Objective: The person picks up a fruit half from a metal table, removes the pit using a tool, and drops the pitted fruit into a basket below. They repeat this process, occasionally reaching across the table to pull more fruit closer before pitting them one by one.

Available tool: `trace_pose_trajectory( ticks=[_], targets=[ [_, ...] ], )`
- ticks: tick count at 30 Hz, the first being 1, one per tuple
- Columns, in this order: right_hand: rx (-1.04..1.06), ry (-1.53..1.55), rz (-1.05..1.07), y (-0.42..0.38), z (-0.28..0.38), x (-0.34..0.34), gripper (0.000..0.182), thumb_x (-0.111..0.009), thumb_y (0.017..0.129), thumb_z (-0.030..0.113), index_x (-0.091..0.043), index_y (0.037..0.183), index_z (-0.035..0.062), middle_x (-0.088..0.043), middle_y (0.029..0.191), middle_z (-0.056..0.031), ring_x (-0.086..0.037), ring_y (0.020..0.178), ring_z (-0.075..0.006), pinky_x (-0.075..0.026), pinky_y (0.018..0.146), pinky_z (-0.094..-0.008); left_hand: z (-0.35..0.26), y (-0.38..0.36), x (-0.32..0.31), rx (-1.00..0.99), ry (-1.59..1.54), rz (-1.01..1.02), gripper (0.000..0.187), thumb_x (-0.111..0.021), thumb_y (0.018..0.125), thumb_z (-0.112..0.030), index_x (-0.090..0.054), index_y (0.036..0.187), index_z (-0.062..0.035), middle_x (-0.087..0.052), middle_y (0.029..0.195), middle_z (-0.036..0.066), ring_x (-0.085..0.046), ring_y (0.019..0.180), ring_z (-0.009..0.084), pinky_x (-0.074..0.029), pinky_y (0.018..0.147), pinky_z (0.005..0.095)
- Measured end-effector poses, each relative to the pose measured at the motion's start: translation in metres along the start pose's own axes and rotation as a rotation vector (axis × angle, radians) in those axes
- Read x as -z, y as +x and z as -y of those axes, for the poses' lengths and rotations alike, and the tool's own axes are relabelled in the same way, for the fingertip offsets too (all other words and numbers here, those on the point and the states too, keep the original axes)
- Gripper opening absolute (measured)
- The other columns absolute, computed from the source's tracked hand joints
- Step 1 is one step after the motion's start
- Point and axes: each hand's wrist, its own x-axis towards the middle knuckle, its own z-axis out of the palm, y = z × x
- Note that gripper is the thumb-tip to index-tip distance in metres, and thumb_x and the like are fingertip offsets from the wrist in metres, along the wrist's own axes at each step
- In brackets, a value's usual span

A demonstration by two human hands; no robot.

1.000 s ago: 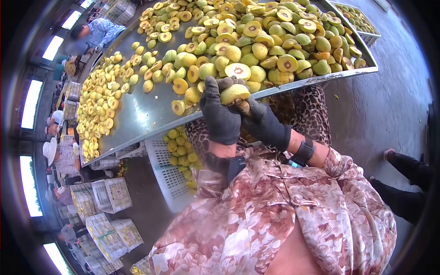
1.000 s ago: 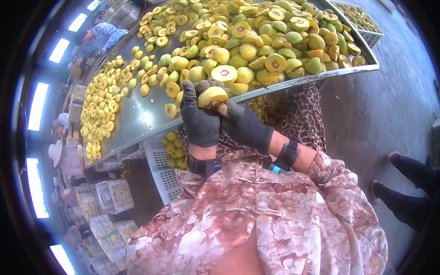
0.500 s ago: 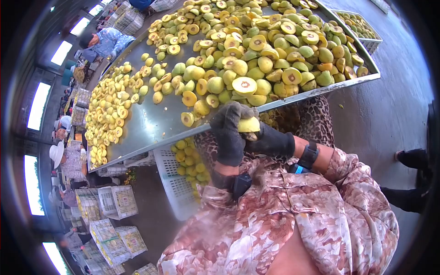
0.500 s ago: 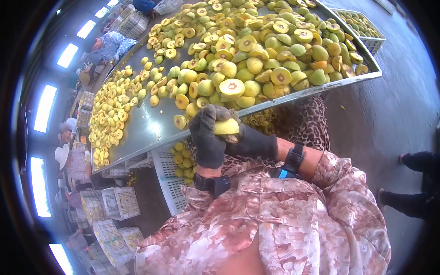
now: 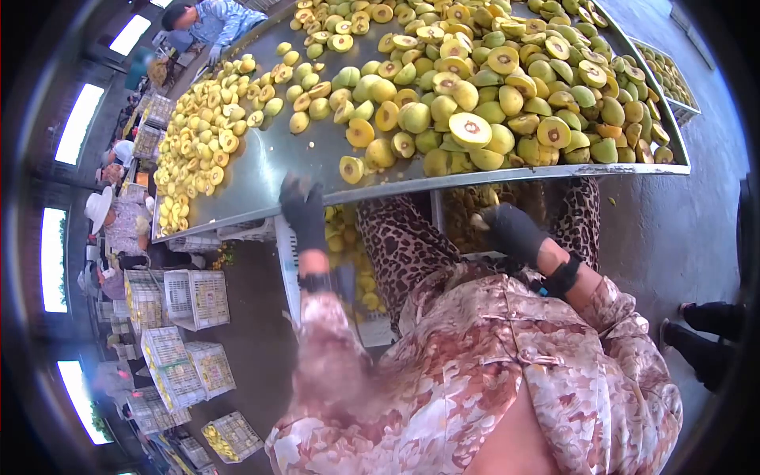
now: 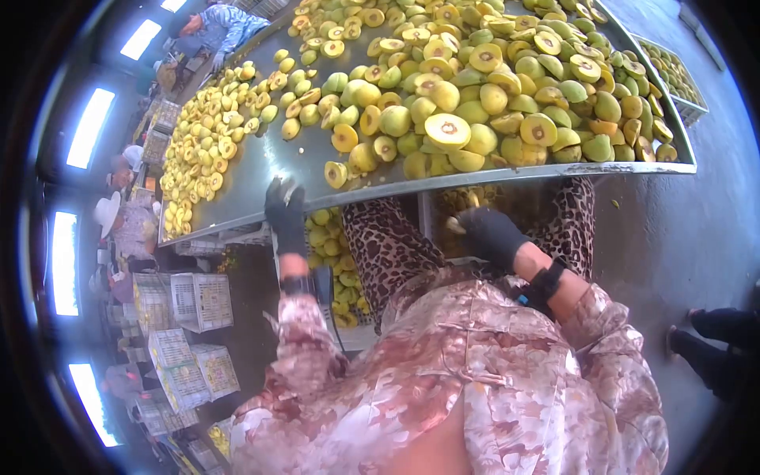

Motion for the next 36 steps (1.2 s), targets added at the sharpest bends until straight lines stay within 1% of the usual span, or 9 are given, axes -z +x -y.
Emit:
trace_pose_trajectory(
  ticks=[2, 7, 14, 16, 18, 22, 29, 32, 36],
  targets=[
    [0.088, 0.186, -0.03, 0.024, 0.009, 0.0, 0.013, -0.064, 0.091, 0.021, -0.067, 0.089, 0.0081, -0.07, 0.086, -0.0192, -0.068, 0.082, -0.0391, -0.053, 0.069, -0.0461, -0.03, 0.03, -0.035, -0.157, 0.008, 0.099, 0.046, -0.083, 0.075, -0.024, -0.068, 0.113, -0.0024, -0.068, 0.115, 0.022, -0.064, 0.108, 0.0392, -0.049, 0.098, 0.0462],
    [0.095, 0.526, -0.234, 0.023, 0.054, 0.025, 0.013, -0.067, 0.086, 0.015, -0.063, 0.092, 0.0035, -0.064, 0.081, -0.0213, -0.063, 0.073, -0.0391, -0.05, 0.067, -0.0436, -0.049, 0.054, -0.053, 0.393, -0.491, 0.711, 0.043, -0.076, 0.085, -0.017, -0.063, 0.123, -0.0014, -0.07, 0.106, 0.013, -0.071, 0.096, 0.0236, -0.058, 0.077, 0.0336],
    [0.146, 0.686, -0.27, 0.061, 0.082, 0.018, 0.015, -0.064, 0.089, 0.009, -0.064, 0.103, 0.0019, -0.065, 0.083, -0.015, -0.059, 0.075, -0.0196, -0.05, 0.072, -0.0365, -0.194, -0.003, -0.022, 0.432, -1.342, 0.457, 0.038, -0.053, 0.105, -0.027, -0.056, 0.131, -0.0003, -0.062, 0.126, 0.013, -0.063, 0.113, 0.0239, -0.055, 0.096, 0.0383],
    [0.13, 0.746, -0.358, 0.064, 0.083, 0.016, 0.015, -0.064, 0.092, 0.01, -0.064, 0.104, 0.0016, -0.064, 0.082, -0.0121, -0.057, 0.076, -0.0152, -0.05, 0.073, -0.0354, -0.235, -0.007, -0.005, 0.814, -1.877, 0.491, 0.042, -0.046, 0.109, -0.032, -0.053, 0.134, 0.0008, -0.06, 0.129, 0.014, -0.059, 0.12, 0.0244, -0.05, 0.104, 0.0385],
    [0.131, 0.713, -0.48, 0.059, 0.082, 0.015, 0.015, -0.064, 0.093, 0.011, -0.065, 0.105, 0.0007, -0.065, 0.082, -0.0114, -0.057, 0.077, -0.0135, -0.05, 0.074, -0.0352, -0.237, -0.018, -0.011, 0.618, -1.613, 0.43, 0.043, -0.045, 0.109, -0.03, -0.051, 0.137, 0.0018, -0.058, 0.132, 0.015, -0.059, 0.121, 0.0275, -0.051, 0.104, 0.0408],
    [-0.092, 0.555, -0.352, 0.046, 0.064, 0.026, 0.023, -0.06, 0.092, 0.013, -0.065, 0.111, 0.0011, -0.068, 0.091, -0.0247, -0.067, 0.083, -0.0404, -0.052, 0.074, -0.0427, -0.241, -0.027, -0.014, 0.49, -1.432, 0.505, 0.038, -0.05, 0.105, -0.017, -0.05, 0.138, 0.0027, -0.058, 0.132, 0.016, -0.06, 0.119, 0.0267, -0.05, 0.104, 0.039],
    [0.041, 0.615, -0.519, 0.036, 0.065, 0.037, 0.021, -0.058, 0.096, 0.018, -0.066, 0.105, 0.0013, -0.068, 0.09, -0.024, -0.065, 0.084, -0.0428, -0.051, 0.073, -0.0425, -0.28, -0.017, -0.006, 0.899, -1.861, 0.495, 0.037, -0.054, 0.103, -0.022, -0.054, 0.134, -0.0006, -0.059, 0.132, 0.015, -0.058, 0.122, 0.0273, -0.048, 0.106, 0.0388],
    [0.059, 0.646, -0.463, 0.039, 0.064, 0.029, 0.021, -0.06, 0.096, 0.019, -0.066, 0.105, 0.0013, -0.068, 0.09, -0.0238, -0.065, 0.082, -0.0411, -0.051, 0.073, -0.0418, -0.264, -0.037, -0.034, -0.003, -0.896, 0.235, 0.032, -0.05, 0.106, -0.017, -0.055, 0.133, -0.0001, -0.058, 0.132, 0.015, -0.059, 0.121, 0.0275, -0.049, 0.105, 0.0393],
    [-0.032, 0.642, -0.409, 0.04, 0.067, 0.036, 0.023, -0.061, 0.099, 0.024, -0.067, 0.105, 0.0027, -0.068, 0.09, -0.0238, -0.065, 0.078, -0.039, -0.051, 0.072, -0.0415, -0.275, -0.03, -0.022, -0.034, -0.981, 0.274, 0.042, -0.059, 0.097, 0.002, -0.049, 0.138, 0.003, -0.059, 0.136, 0.019, -0.06, 0.123, 0.0289, -0.047, 0.108, 0.0407]
  ],
)
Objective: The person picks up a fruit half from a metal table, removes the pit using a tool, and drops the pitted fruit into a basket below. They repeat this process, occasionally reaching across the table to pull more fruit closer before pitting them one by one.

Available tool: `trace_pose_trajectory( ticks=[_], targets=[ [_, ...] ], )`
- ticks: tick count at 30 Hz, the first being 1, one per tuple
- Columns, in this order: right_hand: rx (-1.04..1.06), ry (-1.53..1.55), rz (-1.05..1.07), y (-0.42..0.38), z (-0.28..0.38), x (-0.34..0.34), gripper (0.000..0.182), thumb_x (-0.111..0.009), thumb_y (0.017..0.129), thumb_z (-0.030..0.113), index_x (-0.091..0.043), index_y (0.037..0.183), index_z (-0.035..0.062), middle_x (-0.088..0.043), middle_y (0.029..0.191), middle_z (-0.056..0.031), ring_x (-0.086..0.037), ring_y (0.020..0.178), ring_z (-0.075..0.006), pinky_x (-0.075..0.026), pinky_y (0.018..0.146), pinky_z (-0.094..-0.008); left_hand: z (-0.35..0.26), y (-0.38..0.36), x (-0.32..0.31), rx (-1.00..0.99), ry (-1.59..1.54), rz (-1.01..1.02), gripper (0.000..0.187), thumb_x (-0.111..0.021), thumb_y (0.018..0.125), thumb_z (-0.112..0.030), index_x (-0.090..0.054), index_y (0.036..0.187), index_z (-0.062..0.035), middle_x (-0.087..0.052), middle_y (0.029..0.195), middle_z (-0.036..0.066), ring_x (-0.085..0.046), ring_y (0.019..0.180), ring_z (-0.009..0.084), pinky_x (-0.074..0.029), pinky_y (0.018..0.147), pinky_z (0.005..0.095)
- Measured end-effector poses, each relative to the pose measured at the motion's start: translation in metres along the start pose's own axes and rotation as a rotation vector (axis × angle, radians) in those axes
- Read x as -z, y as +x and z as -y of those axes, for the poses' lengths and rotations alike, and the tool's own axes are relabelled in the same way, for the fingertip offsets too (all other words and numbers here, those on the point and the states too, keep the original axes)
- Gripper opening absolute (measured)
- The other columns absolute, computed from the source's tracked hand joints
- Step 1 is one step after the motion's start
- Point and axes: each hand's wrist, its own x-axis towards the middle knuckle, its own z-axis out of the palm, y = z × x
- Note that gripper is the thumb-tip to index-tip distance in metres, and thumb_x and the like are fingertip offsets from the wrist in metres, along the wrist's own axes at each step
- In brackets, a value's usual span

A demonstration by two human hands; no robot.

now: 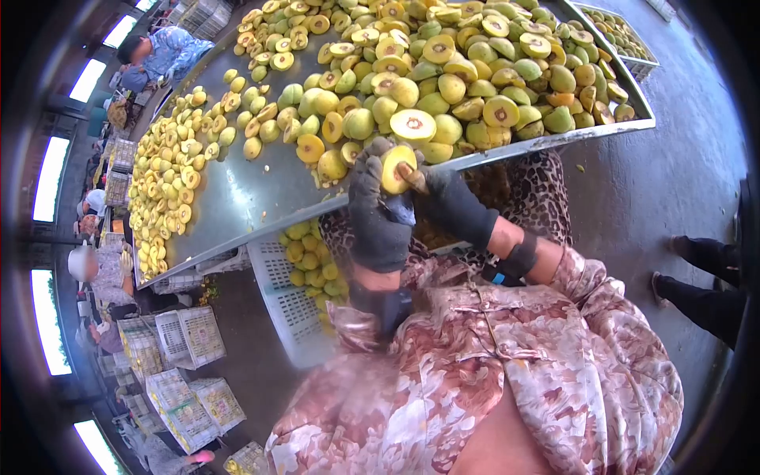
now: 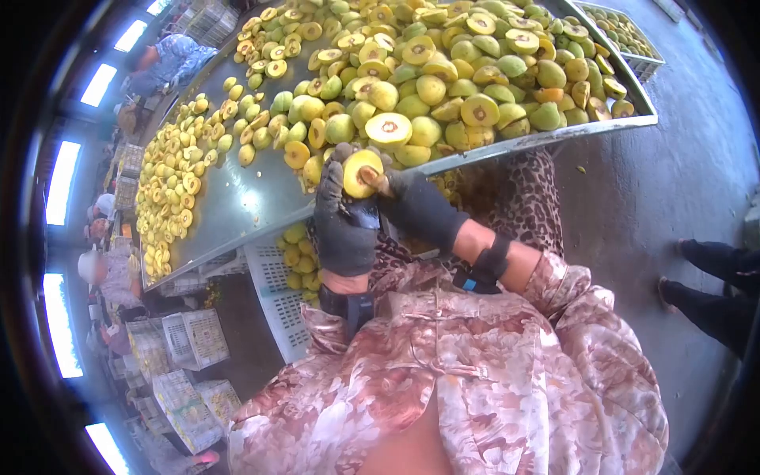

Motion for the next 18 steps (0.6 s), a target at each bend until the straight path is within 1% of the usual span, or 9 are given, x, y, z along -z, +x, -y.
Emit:
trace_pose_trajectory(
  ticks=[1, 2, 4, 7, 10, 11, 15, 17, 18],
  targets=[
    [-0.066, 0.013, -0.001, 0.0, 0.006, 0.001, 0.025, -0.06, 0.1, 0.027, -0.067, 0.104, 0.0031, -0.068, 0.089, -0.0238, -0.065, 0.077, -0.0387, -0.051, 0.072, -0.0415, 0.0, 0.001, 0.0, -0.057, 0.045, 0.004, 0.044, -0.06, 0.096, 0.003, -0.049, 0.138, 0.004, -0.059, 0.137, 0.02, -0.06, 0.124, 0.0293, -0.046, 0.109, 0.0412],
    [-0.082, 0.07, -0.02, 0.0, -0.002, -0.006, 0.036, -0.054, 0.103, 0.038, -0.068, 0.104, 0.0048, -0.067, 0.083, -0.024, -0.063, 0.072, -0.039, -0.051, 0.07, -0.0419, 0.006, -0.002, -0.001, -0.245, 0.427, -0.103, 0.035, -0.055, 0.101, -0.005, -0.051, 0.134, 0.0035, -0.061, 0.132, 0.019, -0.061, 0.121, 0.029, -0.047, 0.107, 0.0407],
    [0.131, 0.163, -0.141, 0.002, -0.006, -0.015, 0.036, -0.054, 0.104, 0.038, -0.069, 0.102, 0.0049, -0.07, 0.079, -0.019, -0.065, 0.07, -0.0333, -0.051, 0.07, -0.041, -0.011, 0.013, -0.006, 0.348, -0.768, -0.055, 0.029, -0.051, 0.105, -0.015, -0.056, 0.126, 0.0028, -0.063, 0.122, 0.017, -0.064, 0.112, 0.0273, -0.05, 0.102, 0.0388],
    [0.1, -0.024, 0.046, 0.002, -0.012, -0.002, 0.024, -0.062, 0.1, 0.027, -0.068, 0.104, 0.0035, -0.071, 0.088, -0.0126, -0.065, 0.079, -0.0239, -0.052, 0.073, -0.0396, -0.045, 0.027, -0.013, 0.283, -0.554, -0.076, 0.015, -0.056, 0.102, -0.014, -0.061, 0.106, -0.0008, -0.064, 0.105, 0.013, -0.064, 0.097, 0.0234, -0.052, 0.093, 0.0374],
    [0.218, 0.222, 0.166, -0.002, 0.004, 0.005, 0.023, -0.066, 0.095, 0.016, -0.064, 0.113, 0.0018, -0.069, 0.103, -0.0094, -0.063, 0.094, -0.0194, -0.052, 0.082, -0.0379, -0.046, 0.035, -0.009, 0.107, -0.246, 0.054, 0.023, -0.051, 0.103, -0.016, -0.065, 0.094, 0.0009, -0.065, 0.1, 0.012, -0.063, 0.093, 0.0212, -0.052, 0.088, 0.036],
    [0.09, 0.345, 0.266, -0.007, 0.017, 0.011, 0.033, -0.066, 0.092, 0.014, -0.059, 0.122, 0.0015, -0.067, 0.112, -0.0113, -0.062, 0.102, -0.0205, -0.05, 0.089, -0.0372, -0.054, 0.039, -0.011, -0.007, 0.024, 0.069, 0.026, -0.051, 0.102, -0.017, -0.063, 0.085, 0.0004, -0.066, 0.093, 0.011, -0.063, 0.089, 0.0193, -0.052, 0.083, 0.0338],
    [0.349, 0.149, 0.308, -0.005, 0.032, 0.024, 0.036, -0.067, 0.091, 0.014, -0.059, 0.124, 0.0034, -0.067, 0.112, -0.012, -0.063, 0.103, -0.0237, -0.05, 0.09, -0.0365, -0.043, 0.032, -0.012, -0.067, 0.014, 0.07, 0.007, -0.068, 0.092, -0.008, -0.065, 0.093, -0.0022, -0.068, 0.09, 0.011, -0.066, 0.083, 0.0219, -0.053, 0.081, 0.0344],
    [0.603, -0.041, 0.293, -0.002, 0.033, 0.028, 0.031, -0.068, 0.09, 0.015, -0.062, 0.118, 0.0054, -0.069, 0.104, -0.0128, -0.067, 0.094, -0.0273, -0.052, 0.084, -0.0376, -0.026, 0.023, -0.006, 0.056, -0.148, 0.004, 0.011, -0.068, 0.093, -0.01, -0.065, 0.101, -0.0028, -0.068, 0.09, 0.01, -0.067, 0.082, 0.0212, -0.054, 0.078, 0.0332],
    [0.536, -0.065, 0.36, -0.004, 0.031, 0.027, 0.027, -0.069, 0.089, 0.015, -0.064, 0.114, 0.0069, -0.069, 0.098, -0.0131, -0.067, 0.089, -0.0298, -0.053, 0.079, -0.0386, -0.02, 0.018, -0.001, 0.144, -0.251, -0.062, 0.013, -0.067, 0.094, -0.011, -0.065, 0.105, -0.0031, -0.068, 0.09, 0.009, -0.067, 0.081, 0.0209, -0.054, 0.077, 0.0325]
  ],
)
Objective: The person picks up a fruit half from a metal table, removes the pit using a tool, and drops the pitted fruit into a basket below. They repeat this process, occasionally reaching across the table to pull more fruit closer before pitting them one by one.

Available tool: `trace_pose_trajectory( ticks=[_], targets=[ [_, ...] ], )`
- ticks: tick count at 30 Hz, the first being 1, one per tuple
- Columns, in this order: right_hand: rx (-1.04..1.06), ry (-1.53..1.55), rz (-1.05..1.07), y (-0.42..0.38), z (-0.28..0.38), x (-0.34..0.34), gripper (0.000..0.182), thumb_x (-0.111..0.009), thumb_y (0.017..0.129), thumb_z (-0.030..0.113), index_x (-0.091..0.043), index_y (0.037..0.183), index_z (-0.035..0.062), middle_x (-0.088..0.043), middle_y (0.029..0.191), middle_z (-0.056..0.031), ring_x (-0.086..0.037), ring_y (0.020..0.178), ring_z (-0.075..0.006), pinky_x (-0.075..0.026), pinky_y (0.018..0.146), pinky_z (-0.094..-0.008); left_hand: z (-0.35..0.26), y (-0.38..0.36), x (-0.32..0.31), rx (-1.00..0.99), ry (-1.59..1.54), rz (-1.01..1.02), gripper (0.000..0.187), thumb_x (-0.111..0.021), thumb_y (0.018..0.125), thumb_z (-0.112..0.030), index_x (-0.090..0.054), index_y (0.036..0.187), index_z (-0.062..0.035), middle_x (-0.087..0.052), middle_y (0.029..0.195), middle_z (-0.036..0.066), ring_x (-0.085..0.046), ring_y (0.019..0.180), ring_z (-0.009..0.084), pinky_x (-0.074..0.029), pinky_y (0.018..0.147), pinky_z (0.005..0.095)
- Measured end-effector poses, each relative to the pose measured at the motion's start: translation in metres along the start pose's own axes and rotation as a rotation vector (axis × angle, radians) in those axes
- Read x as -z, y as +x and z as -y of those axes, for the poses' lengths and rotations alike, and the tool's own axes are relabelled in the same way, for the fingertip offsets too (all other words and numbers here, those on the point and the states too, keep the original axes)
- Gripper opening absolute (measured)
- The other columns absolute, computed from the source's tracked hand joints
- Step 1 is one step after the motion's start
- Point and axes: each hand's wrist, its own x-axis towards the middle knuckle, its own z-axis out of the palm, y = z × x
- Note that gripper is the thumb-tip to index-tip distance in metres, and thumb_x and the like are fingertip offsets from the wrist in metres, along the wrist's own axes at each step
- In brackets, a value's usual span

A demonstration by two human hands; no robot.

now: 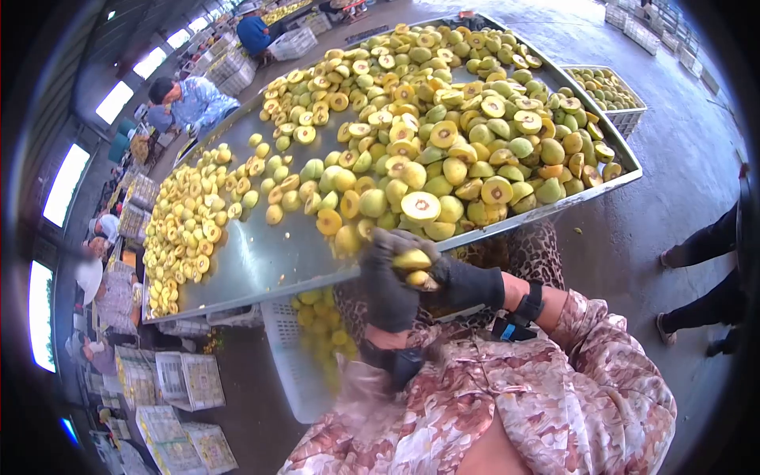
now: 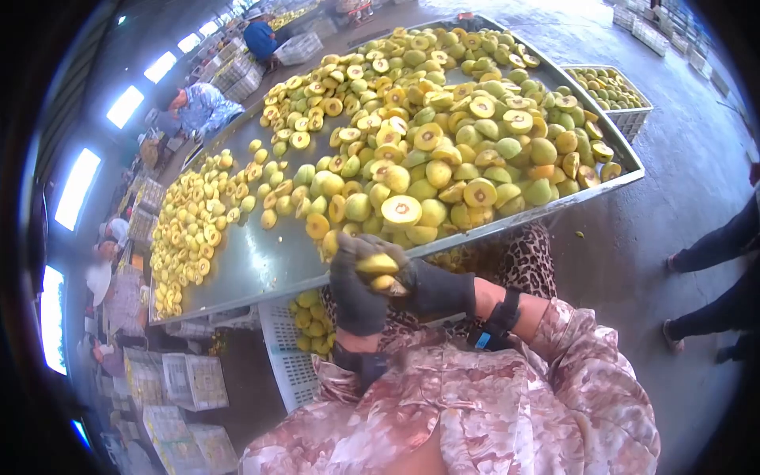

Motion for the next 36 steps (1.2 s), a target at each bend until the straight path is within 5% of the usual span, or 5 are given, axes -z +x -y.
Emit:
trace_pose_trajectory(
  ticks=[4, 7, 17, 24, 36],
  targets=[
    [-0.126, -0.058, -0.047, -0.017, 0.003, -0.006, 0.013, -0.071, 0.085, 0.016, -0.068, 0.097, 0.0124, -0.067, 0.076, -0.0145, -0.066, 0.071, -0.0379, -0.052, 0.062, -0.0435, 0.003, -0.003, 0.085, 0.463, -0.509, -0.436, 0.031, -0.06, 0.101, -0.031, -0.067, 0.109, -0.0028, -0.07, 0.094, 0.008, -0.068, 0.085, 0.0186, -0.055, 0.075, 0.0302],
    [-0.788, -0.757, 0.375, -0.073, -0.054, -0.005, 0.012, -0.07, 0.087, 0.019, -0.066, 0.096, 0.0112, -0.069, 0.082, -0.0172, -0.068, 0.078, -0.0395, -0.052, 0.065, -0.0461, 0.05, -0.024, 0.217, 0.367, 0.669, -0.469, 0.042, -0.059, 0.099, -0.038, -0.07, 0.101, 0.0024, -0.071, 0.103, 0.017, -0.069, 0.094, 0.0322, -0.054, 0.085, 0.0413],
    [-0.513, -0.338, 0.055, -0.051, -0.034, -0.012, 0.023, -0.069, 0.092, 0.028, -0.061, 0.096, 0.007, -0.067, 0.083, -0.0216, -0.065, 0.077, -0.0441, -0.051, 0.066, -0.0458, 0.178, 0.115, 0.192, 0.254, 1.298, -0.178, 0.037, -0.076, 0.085, -0.024, -0.069, 0.109, 0.0035, -0.07, 0.112, 0.023, -0.069, 0.098, 0.0358, -0.055, 0.084, 0.0432],
    [-0.404, -0.053, -0.283, -0.003, -0.013, -0.016, 0.024, -0.064, 0.098, 0.025, -0.058, 0.095, 0.0019, -0.063, 0.08, -0.0229, -0.064, 0.073, -0.0385, -0.049, 0.063, -0.0426, 0.071, 0.078, 0.125, 0.465, -0.229, -0.127, 0.043, -0.068, 0.093, -0.016, -0.057, 0.129, 0.0065, -0.067, 0.113, 0.013, -0.069, 0.091, 0.0231, -0.058, 0.081, 0.0303],
    [-0.251, -0.031, -0.501, 0.005, -0.01, -0.033, 0.019, -0.062, 0.097, 0.012, -0.059, 0.11, -0.0018, -0.063, 0.082, -0.0215, -0.062, 0.072, -0.0356, -0.05, 0.067, -0.0408, -0.004, -0.002, 0.017, 0.185, -0.138, 0.05, 0.043, -0.048, 0.104, -0.006, -0.044, 0.146, 0.0028, -0.054, 0.138, 0.015, -0.059, 0.121, 0.0243, -0.05, 0.105, 0.0365]
  ],
)
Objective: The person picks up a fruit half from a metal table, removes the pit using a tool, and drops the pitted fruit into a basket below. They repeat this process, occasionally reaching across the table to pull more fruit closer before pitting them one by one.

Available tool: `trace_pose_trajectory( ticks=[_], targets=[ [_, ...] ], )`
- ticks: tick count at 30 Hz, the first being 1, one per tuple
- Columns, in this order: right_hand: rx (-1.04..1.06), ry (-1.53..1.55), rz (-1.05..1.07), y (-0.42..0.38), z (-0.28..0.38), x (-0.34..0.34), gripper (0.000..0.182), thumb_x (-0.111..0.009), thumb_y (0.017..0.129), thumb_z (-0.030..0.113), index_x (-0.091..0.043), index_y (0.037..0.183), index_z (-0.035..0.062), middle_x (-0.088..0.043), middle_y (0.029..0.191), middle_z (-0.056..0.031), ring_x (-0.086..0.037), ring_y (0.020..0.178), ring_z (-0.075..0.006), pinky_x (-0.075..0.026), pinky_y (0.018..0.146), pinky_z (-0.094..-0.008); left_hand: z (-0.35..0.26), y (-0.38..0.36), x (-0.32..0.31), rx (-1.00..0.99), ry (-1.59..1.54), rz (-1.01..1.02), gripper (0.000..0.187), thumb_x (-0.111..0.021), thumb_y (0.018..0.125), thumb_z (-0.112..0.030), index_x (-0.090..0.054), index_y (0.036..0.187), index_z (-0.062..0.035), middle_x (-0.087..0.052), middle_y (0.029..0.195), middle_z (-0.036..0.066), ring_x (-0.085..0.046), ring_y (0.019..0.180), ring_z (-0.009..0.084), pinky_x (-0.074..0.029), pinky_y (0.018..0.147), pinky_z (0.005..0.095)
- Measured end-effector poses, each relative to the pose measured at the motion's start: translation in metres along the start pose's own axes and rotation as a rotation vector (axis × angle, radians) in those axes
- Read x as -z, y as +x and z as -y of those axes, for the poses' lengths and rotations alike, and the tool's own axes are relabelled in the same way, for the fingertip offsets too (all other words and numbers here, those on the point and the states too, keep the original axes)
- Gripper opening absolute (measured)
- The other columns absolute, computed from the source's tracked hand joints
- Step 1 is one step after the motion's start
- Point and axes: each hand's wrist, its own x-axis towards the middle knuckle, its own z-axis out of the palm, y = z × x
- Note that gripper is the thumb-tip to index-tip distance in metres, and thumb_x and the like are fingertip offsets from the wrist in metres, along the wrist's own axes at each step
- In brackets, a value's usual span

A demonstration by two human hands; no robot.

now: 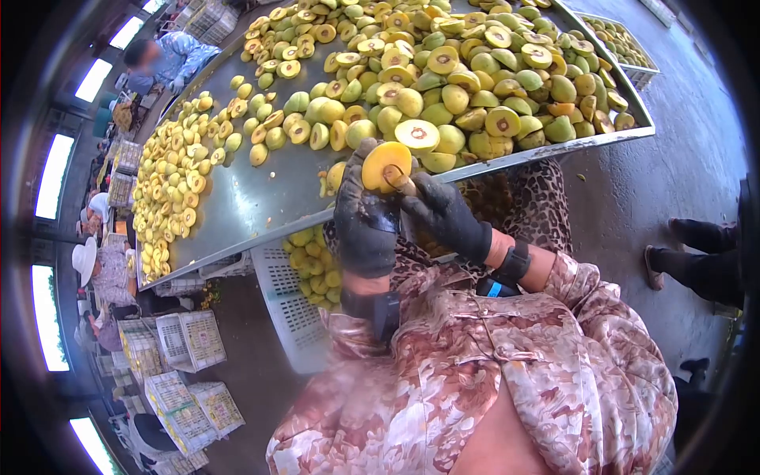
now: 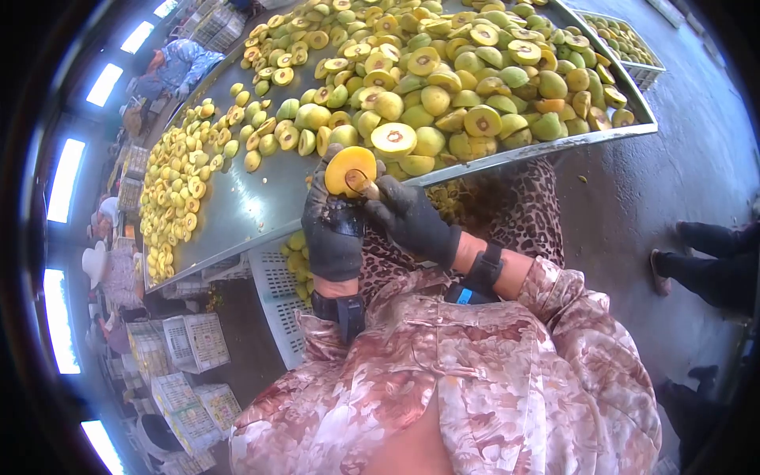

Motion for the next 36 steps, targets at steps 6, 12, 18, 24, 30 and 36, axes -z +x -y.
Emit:
trace_pose_trajectory(
  ticks=[6, 12, 18, 24, 30, 36],
  targets=[
    [0.012, 0.087, 0.011, -0.002, -0.001, 0.009, 0.025, -0.063, 0.094, 0.009, -0.059, 0.116, -0.0009, -0.064, 0.087, -0.0227, -0.064, 0.077, -0.0387, -0.05, 0.069, -0.0405, -0.01, 0.0, -0.025, -0.119, 0.053, -0.033, 0.033, -0.047, 0.105, -0.01, -0.052, 0.135, 0.0031, -0.058, 0.129, 0.014, -0.062, 0.114, 0.0246, -0.052, 0.102, 0.0358],
    [-0.29, 0.599, 0.351, -0.019, -0.013, 0.022, 0.027, -0.064, 0.099, 0.018, -0.065, 0.121, 0.0023, -0.064, 0.091, 0.0006, -0.058, 0.079, -0.0103, -0.047, 0.068, -0.0279, -0.004, -0.004, -0.024, 0.098, -0.389, -0.038, 0.043, -0.04, 0.109, -0.036, -0.061, 0.102, 0.0008, -0.065, 0.1, 0.014, -0.066, 0.099, 0.0259, -0.056, 0.087, 0.04],
    [-0.249, 0.377, 0.789, -0.019, -0.016, 0.043, 0.028, -0.064, 0.1, 0.031, -0.075, 0.099, 0.0055, -0.066, 0.072, 0.0018, -0.057, 0.062, -0.0079, -0.047, 0.059, -0.028, 0.007, -0.022, 0.029, 0.281, -0.658, -0.12, 0.053, -0.043, 0.107, -0.049, -0.06, 0.08, -0.0063, -0.061, 0.078, 0.011, -0.065, 0.069, 0.0271, -0.057, 0.072, 0.0412],
    [-0.315, -0.825, 0.702, -0.029, -0.069, 0.064, 0.024, -0.065, 0.094, 0.033, -0.073, 0.096, 0.0095, -0.072, 0.083, -0.017, -0.07, 0.074, -0.0356, -0.053, 0.066, -0.0434, 0.021, 0.005, 0.199, -0.064, 1.328, -0.329, 0.036, -0.065, 0.095, -0.038, -0.068, 0.114, -0.0068, -0.064, 0.123, 0.017, -0.06, 0.111, 0.0366, -0.048, 0.096, 0.0476],
    [-0.279, -0.147, 0.537, -0.023, -0.057, 0.037, 0.019, -0.066, 0.094, 0.027, -0.07, 0.095, 0.008, -0.069, 0.084, -0.0194, -0.064, 0.077, -0.0404, -0.052, 0.07, -0.0422, 0.076, 0.146, 0.152, -0.503, 1.599, 0.217, 0.07, -0.08, 0.072, -0.019, -0.056, 0.138, -0.0157, -0.052, 0.144, 0.014, -0.048, 0.132, 0.039, -0.037, 0.11, 0.0501],
    [-0.402, 0.034, 0.369, -0.017, -0.03, 0.049, 0.02, -0.065, 0.097, 0.022, -0.067, 0.096, 0.0025, -0.068, 0.082, -0.015, -0.063, 0.074, -0.0279, -0.051, 0.072, -0.0366, 0.092, 0.168, 0.17, -0.158, 1.595, 0.258, 0.043, -0.082, 0.075, -0.028, -0.066, 0.109, -0.0075, -0.064, 0.11, 0.016, -0.061, 0.105, 0.0355, -0.045, 0.096, 0.0486]
  ],
)
